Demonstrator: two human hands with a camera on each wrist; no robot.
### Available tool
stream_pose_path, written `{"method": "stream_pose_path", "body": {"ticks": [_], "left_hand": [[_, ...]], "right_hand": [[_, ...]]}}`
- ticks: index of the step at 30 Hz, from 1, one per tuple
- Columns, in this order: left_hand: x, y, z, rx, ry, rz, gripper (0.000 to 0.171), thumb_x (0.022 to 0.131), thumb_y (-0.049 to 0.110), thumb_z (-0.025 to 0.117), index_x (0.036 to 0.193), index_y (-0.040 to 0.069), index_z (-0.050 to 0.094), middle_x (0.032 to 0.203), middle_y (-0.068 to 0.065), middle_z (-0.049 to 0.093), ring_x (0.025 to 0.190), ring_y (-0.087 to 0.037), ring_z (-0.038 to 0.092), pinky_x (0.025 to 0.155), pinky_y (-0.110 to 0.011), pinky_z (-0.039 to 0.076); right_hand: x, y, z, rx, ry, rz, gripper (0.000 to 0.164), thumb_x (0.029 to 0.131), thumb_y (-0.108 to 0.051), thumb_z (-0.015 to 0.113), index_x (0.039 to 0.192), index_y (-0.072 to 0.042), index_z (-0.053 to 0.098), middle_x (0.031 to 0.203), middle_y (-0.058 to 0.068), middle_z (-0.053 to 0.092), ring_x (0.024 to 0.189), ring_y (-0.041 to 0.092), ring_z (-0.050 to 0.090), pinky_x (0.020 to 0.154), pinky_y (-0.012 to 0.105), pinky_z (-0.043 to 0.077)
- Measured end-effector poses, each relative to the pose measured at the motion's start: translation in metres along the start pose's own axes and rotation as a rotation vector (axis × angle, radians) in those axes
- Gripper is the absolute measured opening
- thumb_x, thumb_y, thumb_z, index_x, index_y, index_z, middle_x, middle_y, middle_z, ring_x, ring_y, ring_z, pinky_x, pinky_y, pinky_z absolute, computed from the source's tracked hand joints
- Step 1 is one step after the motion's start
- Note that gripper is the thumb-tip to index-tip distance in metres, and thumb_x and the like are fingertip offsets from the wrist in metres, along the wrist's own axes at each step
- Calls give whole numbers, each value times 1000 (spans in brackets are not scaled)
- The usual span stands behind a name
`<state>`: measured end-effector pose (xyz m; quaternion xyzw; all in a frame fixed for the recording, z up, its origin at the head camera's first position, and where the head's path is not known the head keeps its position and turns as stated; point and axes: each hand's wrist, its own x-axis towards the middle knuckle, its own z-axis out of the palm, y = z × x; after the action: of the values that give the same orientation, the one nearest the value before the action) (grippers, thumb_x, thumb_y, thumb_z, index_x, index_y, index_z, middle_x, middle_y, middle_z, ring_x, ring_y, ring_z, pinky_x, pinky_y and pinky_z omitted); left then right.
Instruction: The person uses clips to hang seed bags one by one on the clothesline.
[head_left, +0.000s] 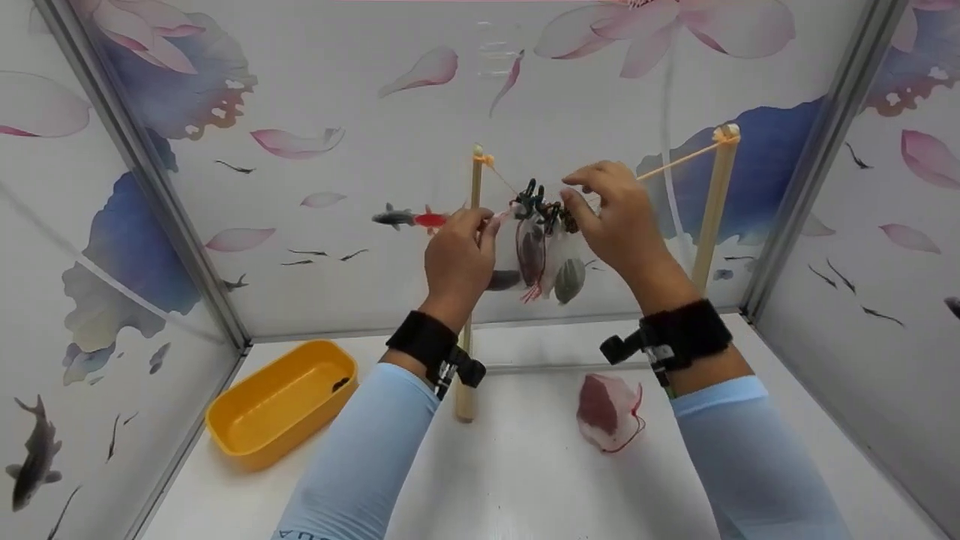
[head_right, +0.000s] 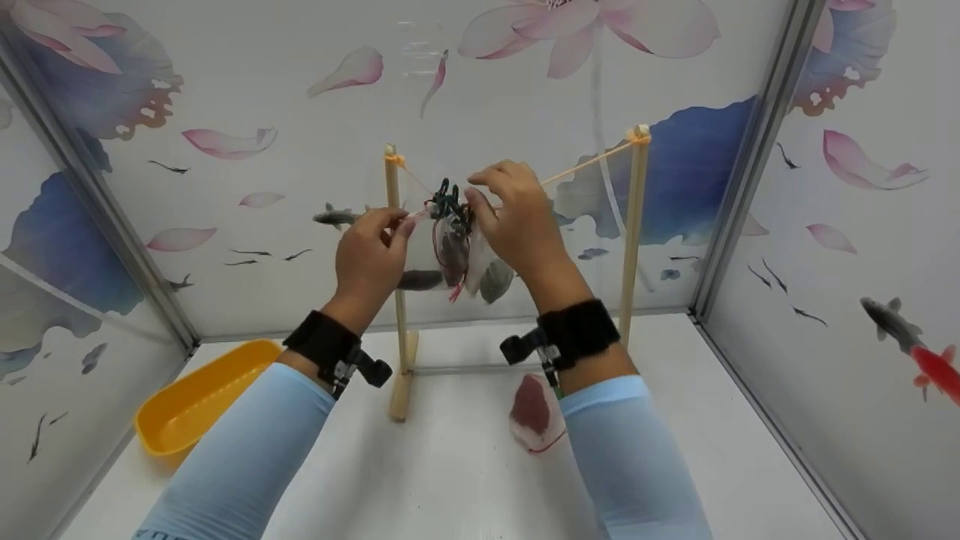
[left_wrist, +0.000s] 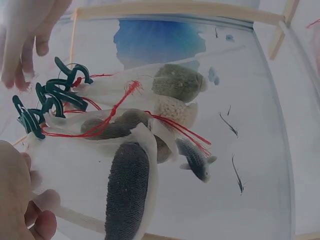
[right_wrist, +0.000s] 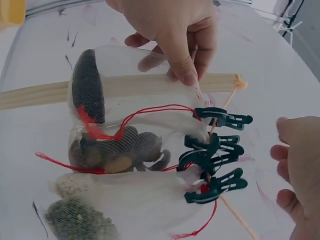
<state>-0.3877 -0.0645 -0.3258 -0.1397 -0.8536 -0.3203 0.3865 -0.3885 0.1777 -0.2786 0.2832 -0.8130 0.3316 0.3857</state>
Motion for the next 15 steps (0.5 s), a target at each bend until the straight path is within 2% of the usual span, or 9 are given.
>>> {"method": "stream_pose_path", "body": {"ticks": [4,8,11,13,15], "left_hand": [[-14,-13,-3,-56,51,13,23,114,25,72,124,7,81,109,-11,79,91,-26,78,80,-42,65],[-36,-37,-13,-91,97,-23,21,113,23,73,123,7,81,109,-11,78,89,-26,78,79,-41,66],[-56,-59,-23,-97,102,-99,21,112,23,73,125,8,81,109,-11,78,87,-26,77,79,-42,66],[-69,-78,-30,-83,76,-176,23,113,24,72,127,9,81,111,-10,78,89,-25,76,81,-42,66],[-82,-98,-38,-63,29,-265,25,114,26,69,128,10,81,114,-9,78,93,-25,75,84,-41,67]], "right_hand": [[-46,23,-8,39,226,-17,18,112,-14,73,117,0,83,102,19,79,89,16,69,76,15,48],[-102,57,-13,27,301,90,15,109,-10,74,106,1,84,88,16,80,77,-7,60,70,7,44],[-145,85,-16,-23,264,267,20,110,-16,73,103,-1,85,86,15,80,74,-7,59,69,8,42],[-173,101,-20,-76,177,426,28,113,-26,72,107,-2,84,91,16,80,78,2,63,69,12,43],[-198,115,-26,-121,39,590,36,115,-36,68,116,-3,82,103,19,81,88,15,69,72,19,47]]}}
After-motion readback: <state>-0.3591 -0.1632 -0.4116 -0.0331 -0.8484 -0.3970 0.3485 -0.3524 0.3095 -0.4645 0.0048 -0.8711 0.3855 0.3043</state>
